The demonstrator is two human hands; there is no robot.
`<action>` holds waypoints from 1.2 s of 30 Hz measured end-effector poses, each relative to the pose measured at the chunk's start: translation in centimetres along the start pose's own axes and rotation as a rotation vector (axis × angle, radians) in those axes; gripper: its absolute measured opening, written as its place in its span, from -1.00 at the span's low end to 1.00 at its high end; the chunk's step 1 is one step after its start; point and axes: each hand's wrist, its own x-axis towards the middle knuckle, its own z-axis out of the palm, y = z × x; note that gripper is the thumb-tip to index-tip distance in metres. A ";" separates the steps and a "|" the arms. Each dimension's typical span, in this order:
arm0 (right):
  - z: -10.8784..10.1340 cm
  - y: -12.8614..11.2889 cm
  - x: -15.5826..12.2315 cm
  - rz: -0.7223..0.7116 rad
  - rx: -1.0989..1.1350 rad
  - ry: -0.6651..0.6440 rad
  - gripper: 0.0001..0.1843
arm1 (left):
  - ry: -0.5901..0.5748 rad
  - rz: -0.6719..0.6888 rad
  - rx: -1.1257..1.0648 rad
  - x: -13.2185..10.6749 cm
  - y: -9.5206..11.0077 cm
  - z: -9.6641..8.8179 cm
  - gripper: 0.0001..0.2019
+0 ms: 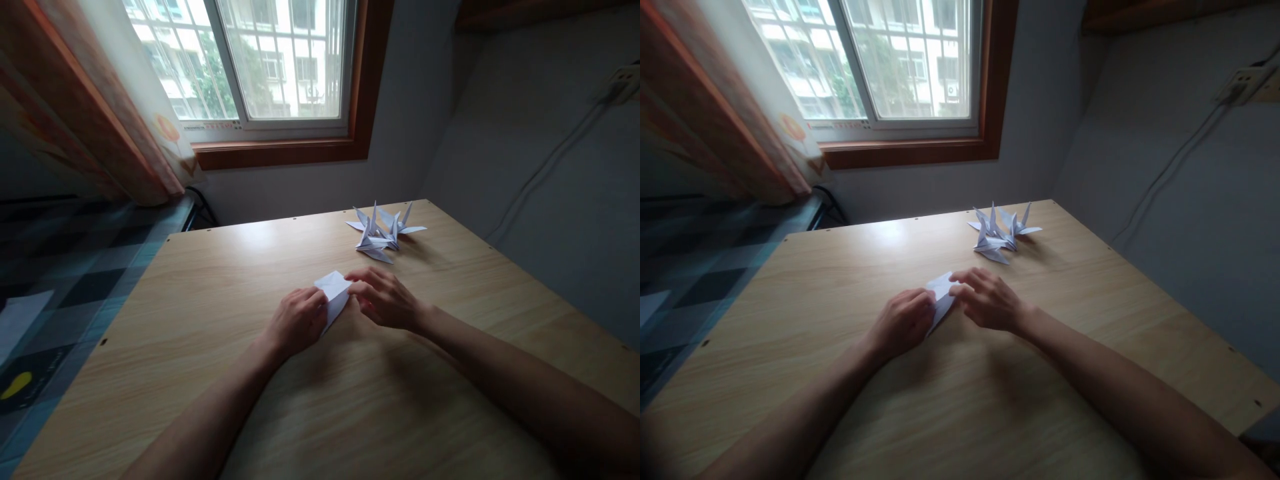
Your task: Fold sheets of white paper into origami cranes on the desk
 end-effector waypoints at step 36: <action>-0.8 0.9 1.7 0.082 -0.046 -0.466 -0.77 | -0.075 -0.028 0.074 0.2 -0.5 0.2 -0.81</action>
